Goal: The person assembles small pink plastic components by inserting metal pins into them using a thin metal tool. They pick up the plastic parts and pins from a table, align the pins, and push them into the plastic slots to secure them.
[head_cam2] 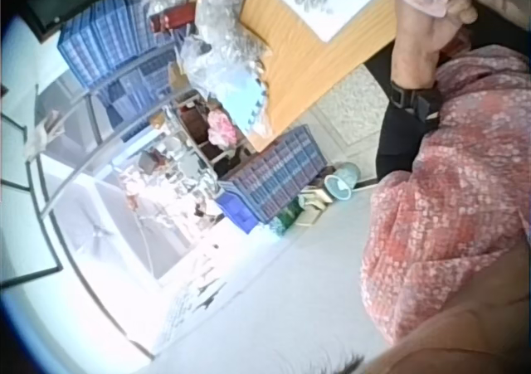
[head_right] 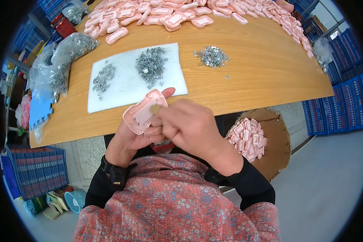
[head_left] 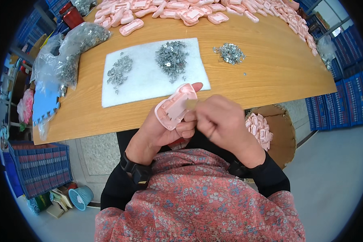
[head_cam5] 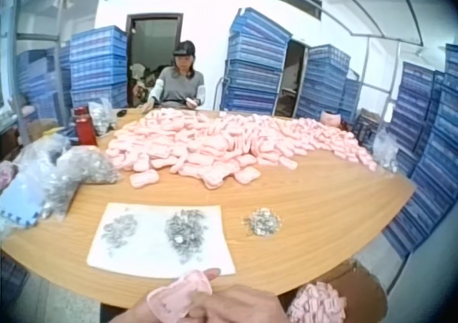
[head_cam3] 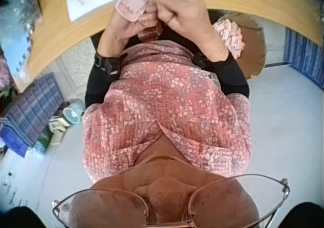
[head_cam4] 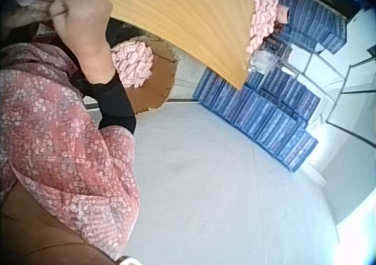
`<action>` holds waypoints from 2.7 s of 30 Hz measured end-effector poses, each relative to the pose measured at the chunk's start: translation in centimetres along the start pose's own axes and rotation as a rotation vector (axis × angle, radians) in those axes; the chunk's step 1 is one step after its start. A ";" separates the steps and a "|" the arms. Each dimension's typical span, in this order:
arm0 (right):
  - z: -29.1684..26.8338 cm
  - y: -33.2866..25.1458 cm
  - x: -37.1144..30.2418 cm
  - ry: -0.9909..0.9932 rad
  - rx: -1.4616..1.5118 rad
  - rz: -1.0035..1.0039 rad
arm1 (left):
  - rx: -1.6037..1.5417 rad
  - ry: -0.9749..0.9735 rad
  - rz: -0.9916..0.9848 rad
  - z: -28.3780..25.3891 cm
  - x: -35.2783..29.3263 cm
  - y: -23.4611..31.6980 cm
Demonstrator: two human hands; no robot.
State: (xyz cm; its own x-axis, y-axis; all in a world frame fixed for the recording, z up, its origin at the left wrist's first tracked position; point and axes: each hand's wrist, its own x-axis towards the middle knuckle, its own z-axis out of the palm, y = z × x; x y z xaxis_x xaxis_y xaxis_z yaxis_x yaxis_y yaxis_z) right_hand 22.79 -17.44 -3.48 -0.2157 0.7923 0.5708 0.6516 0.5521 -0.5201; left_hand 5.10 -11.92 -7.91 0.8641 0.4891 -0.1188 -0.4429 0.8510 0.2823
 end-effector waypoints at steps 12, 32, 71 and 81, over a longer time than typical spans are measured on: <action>0.4 2.0 -0.9 -0.039 1.026 0.760 | -0.050 -0.134 -0.140 -0.6 1.3 -2.3; -14.3 15.9 -26.9 0.428 -0.093 1.092 | 1.898 0.694 0.399 0.2 1.0 17.7; -0.3 13.2 11.8 -0.372 -0.169 0.341 | 0.300 0.305 0.238 0.2 -0.8 9.6; 2.5 5.3 9.9 -0.353 0.128 0.153 | 0.188 0.373 0.271 -0.5 1.2 6.7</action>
State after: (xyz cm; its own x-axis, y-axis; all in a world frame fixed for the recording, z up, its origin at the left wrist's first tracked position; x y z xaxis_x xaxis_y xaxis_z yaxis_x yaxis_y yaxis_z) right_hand 22.31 -6.03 -2.14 -0.3742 0.8960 0.2390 0.6043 0.4311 -0.6700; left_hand 3.02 -5.54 -6.66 0.5643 0.7523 -0.3400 -0.5594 0.6513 0.5127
